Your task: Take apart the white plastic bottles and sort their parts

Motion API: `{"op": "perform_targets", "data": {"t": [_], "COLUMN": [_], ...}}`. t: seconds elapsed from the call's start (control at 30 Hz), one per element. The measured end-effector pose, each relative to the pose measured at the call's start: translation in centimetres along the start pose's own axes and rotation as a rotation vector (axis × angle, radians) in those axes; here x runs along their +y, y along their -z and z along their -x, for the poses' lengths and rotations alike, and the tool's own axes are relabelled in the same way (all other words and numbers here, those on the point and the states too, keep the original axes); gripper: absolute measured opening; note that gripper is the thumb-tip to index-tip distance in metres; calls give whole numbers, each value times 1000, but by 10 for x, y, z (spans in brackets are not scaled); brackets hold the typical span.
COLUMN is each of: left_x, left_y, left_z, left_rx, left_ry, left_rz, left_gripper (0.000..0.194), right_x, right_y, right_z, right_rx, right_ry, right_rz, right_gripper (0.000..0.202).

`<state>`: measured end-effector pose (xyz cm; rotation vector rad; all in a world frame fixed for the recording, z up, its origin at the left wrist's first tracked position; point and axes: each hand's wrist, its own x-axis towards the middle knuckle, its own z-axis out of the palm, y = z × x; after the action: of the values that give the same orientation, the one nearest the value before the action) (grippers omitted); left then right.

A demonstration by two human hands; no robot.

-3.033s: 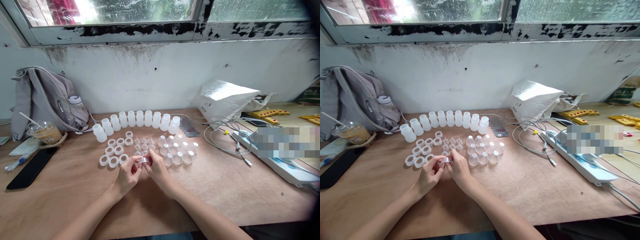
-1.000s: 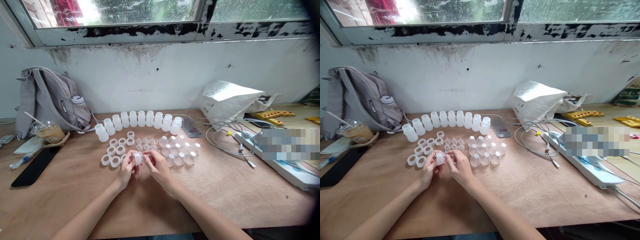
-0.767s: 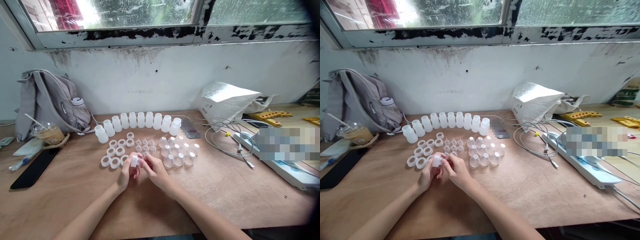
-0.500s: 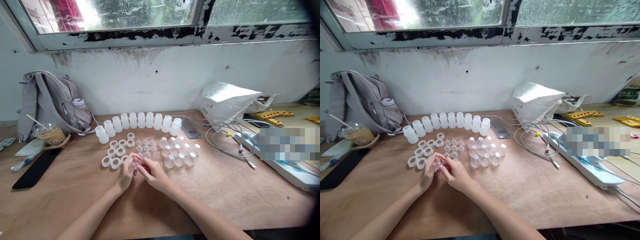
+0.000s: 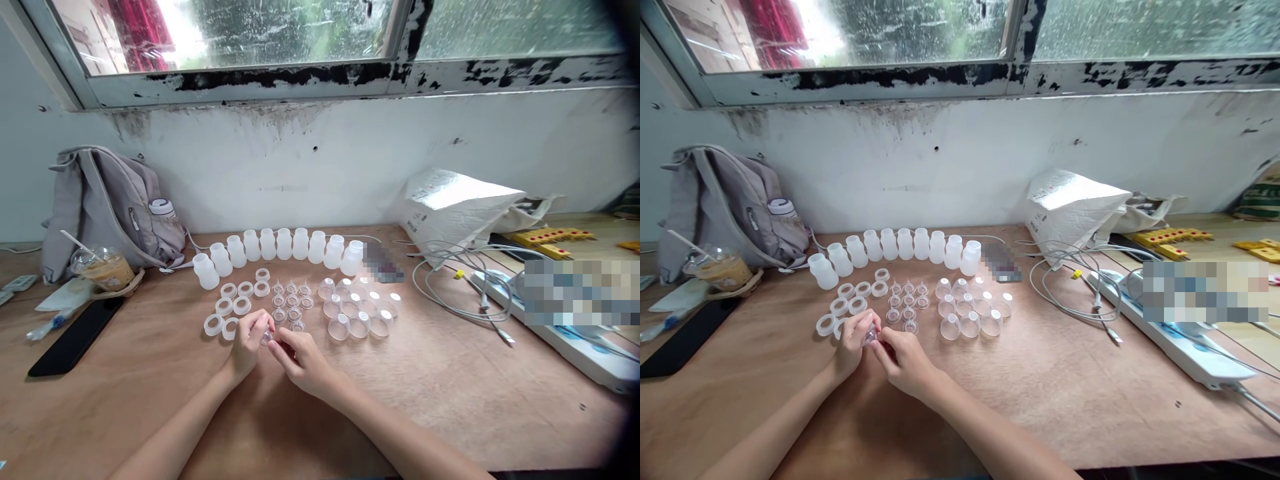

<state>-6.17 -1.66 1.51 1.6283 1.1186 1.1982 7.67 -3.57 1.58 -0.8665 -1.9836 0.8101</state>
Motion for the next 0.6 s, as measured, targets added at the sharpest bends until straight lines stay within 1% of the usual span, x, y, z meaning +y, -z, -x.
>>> {"op": "perform_targets", "data": {"t": [0.07, 0.13, 0.17, 0.27, 0.4, 0.5, 0.6], "left_x": [1, 0, -1, -7, -18, -27, -40], "left_y": [1, 4, 7, 15, 31, 48, 73], "left_z": [0, -1, -3, -9, -20, -30, -41], "left_rx": [-36, 5, 58, 269, 561, 743, 927], "left_ry": [-4, -14, -18, -28, -66, -122, -168], "left_rz": [-2, 1, 1, -26, -106, -195, -326], "left_gripper": [28, 18, 15, 16, 17, 23, 40], "right_x": [0, 0, 1, 3, 7, 8, 8], "right_y": [3, 6, 7, 10, 11, 10, 10], "right_z": [2, 2, 2, 0, -2, -2, -2], "right_rx": [23, 76, 108, 185, 216, 216, 216], "right_ry": [-5, -39, -62, -114, -129, -121, -104], "right_rz": [-1, 13, 23, 40, 46, 55, 64], "right_gripper": [23, 23, 22, 23, 24, 24, 25]}}
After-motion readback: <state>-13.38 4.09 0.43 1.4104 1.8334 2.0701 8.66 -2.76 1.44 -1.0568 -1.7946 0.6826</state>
